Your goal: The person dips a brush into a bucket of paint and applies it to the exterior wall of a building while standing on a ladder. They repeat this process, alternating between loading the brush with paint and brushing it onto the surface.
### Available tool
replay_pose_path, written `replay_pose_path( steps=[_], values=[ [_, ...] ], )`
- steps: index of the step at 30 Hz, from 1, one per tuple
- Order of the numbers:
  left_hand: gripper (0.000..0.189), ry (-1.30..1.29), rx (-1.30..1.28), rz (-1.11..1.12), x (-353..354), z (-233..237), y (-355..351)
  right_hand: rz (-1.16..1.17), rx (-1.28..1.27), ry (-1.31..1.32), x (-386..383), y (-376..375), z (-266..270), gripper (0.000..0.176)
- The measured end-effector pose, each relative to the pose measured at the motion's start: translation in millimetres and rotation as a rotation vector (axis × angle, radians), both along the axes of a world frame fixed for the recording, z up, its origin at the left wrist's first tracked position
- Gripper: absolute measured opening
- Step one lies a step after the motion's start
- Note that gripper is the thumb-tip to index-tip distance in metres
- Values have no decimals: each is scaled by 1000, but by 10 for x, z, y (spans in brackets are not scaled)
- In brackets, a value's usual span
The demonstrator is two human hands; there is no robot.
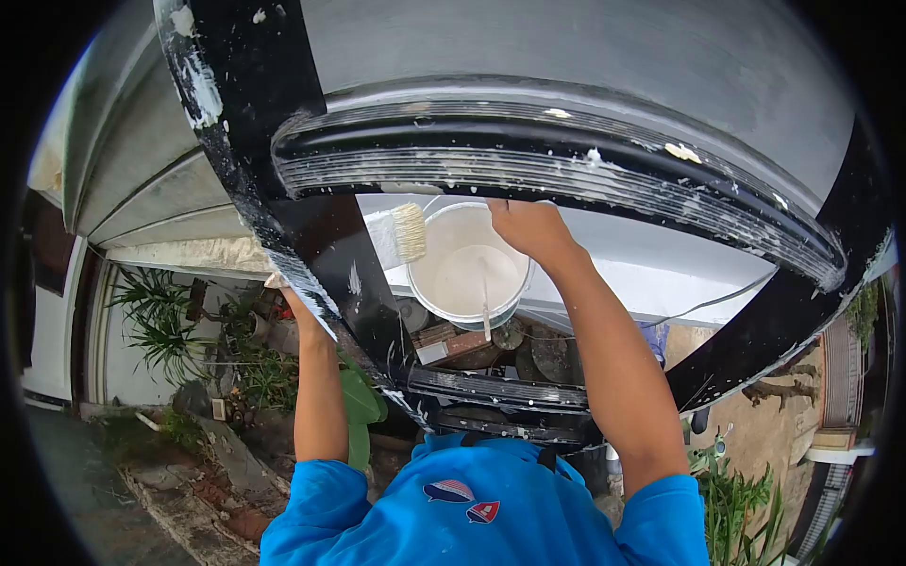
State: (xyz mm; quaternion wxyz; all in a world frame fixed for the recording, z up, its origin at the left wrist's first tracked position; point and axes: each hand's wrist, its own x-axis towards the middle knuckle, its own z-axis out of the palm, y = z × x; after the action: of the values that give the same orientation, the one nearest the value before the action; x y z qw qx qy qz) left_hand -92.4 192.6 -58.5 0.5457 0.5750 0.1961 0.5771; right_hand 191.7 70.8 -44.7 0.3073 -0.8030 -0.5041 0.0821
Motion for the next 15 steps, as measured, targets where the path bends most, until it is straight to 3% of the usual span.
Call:
replay_pose_path(
  steps=[3, 4, 5, 6, 9, 10, 15],
  values=[
    [22, 246, -174, -213, 138, -153, 7, 15, -245, 128, -169, -137, 556, 50],
    [23, 343, -197, -282, 201, -138, -7, 66, -163, 143, -97, -123, 459, 53],
    [25, 489, -11, -305, 375, 285, -275, 81, -109, 103, -35, -80, 325, 48],
    [23, 695, 205, -264, 470, 326, -287, 105, -20, 101, -26, -79, 276, 42],
    [22, 909, 360, -389, 751, 386, -337, 167, 56, 84, -46, -76, 304, 38],
    [24, 841, 469, -404, 854, 350, -354, 182, 37, 70, -53, -93, 338, 40],
    [23, 1118, 597, -333, 1150, 293, -399, 224, 86, -13, -64, -89, 294, 40]
  ],
)
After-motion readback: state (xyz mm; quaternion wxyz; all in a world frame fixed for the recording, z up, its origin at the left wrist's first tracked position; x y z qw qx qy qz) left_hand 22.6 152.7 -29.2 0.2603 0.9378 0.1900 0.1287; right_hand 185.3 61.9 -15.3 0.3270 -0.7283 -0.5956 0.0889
